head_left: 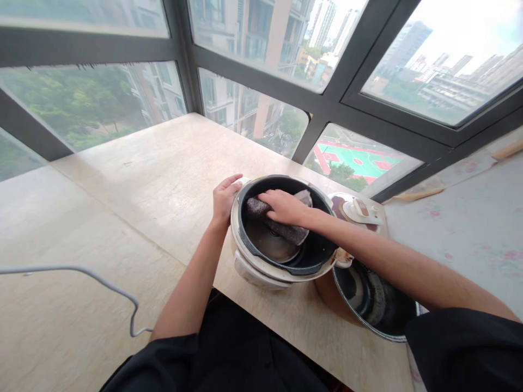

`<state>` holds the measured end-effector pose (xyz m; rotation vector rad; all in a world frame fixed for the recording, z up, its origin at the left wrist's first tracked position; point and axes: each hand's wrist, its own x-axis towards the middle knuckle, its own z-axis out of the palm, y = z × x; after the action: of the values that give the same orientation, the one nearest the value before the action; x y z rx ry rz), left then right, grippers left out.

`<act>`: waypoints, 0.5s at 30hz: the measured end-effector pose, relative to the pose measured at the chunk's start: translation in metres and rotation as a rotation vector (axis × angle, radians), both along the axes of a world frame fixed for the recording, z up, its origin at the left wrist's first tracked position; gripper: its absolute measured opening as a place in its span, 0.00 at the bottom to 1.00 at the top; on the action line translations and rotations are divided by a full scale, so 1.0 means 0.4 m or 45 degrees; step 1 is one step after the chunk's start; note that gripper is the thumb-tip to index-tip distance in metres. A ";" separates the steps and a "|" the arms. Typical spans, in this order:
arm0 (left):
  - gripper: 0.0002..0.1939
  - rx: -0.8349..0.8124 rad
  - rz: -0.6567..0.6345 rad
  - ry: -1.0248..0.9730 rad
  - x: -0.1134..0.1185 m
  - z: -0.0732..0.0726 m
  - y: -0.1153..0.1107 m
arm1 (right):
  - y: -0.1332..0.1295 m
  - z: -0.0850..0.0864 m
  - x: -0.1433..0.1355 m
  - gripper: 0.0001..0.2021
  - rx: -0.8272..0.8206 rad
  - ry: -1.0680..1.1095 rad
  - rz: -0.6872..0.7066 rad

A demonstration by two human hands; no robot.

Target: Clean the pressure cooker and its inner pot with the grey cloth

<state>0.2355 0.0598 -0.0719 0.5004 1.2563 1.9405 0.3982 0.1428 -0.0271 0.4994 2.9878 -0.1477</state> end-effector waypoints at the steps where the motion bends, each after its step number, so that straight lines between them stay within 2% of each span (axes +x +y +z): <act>1: 0.24 0.004 -0.003 -0.003 0.000 0.000 0.000 | -0.003 -0.002 0.000 0.20 -0.064 0.029 -0.002; 7: 0.24 0.020 -0.004 -0.021 0.001 0.000 0.001 | -0.030 -0.001 0.010 0.21 -0.401 0.201 -0.066; 12: 0.23 0.008 0.010 0.019 -0.001 -0.003 0.002 | -0.048 -0.007 0.001 0.11 -0.697 0.285 -0.481; 14: 0.23 0.006 0.013 0.043 -0.002 -0.004 0.002 | -0.053 -0.011 0.001 0.12 -0.772 0.385 -0.553; 15: 0.23 0.008 0.013 0.046 -0.002 -0.004 0.002 | -0.056 -0.012 0.004 0.13 -0.800 0.458 -0.526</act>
<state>0.2345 0.0608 -0.0735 0.5360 1.2783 1.9521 0.3996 0.1204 -0.0317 1.0698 2.8559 -1.2743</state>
